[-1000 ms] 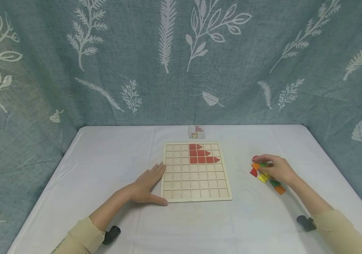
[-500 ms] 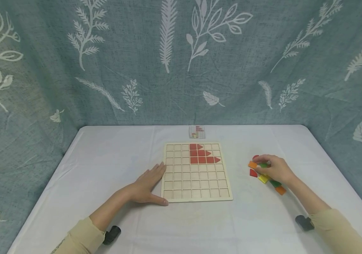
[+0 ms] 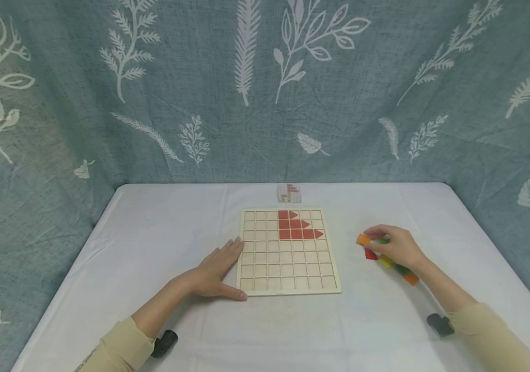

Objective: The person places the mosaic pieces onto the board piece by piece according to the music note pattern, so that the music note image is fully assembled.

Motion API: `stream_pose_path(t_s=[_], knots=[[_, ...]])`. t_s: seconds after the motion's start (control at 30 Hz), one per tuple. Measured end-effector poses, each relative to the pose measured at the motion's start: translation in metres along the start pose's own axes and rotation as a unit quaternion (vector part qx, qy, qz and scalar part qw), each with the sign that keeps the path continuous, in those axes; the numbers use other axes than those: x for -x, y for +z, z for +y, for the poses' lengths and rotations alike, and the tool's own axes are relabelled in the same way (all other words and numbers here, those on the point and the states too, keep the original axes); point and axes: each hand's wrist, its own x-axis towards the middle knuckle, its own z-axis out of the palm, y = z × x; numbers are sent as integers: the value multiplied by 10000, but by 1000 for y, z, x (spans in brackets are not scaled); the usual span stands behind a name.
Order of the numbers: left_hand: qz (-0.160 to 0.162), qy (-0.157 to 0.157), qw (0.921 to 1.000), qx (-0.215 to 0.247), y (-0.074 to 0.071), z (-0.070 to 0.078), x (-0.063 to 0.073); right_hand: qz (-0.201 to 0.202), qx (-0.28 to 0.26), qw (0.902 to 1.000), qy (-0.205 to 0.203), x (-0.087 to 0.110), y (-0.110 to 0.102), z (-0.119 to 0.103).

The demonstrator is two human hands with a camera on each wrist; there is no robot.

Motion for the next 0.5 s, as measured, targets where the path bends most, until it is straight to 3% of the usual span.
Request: stream_pose_path(t_s=[0.5], knots=[[45,26,10000,-20,0,1,1,-382,-835,9955,251,-13,36,-47]])
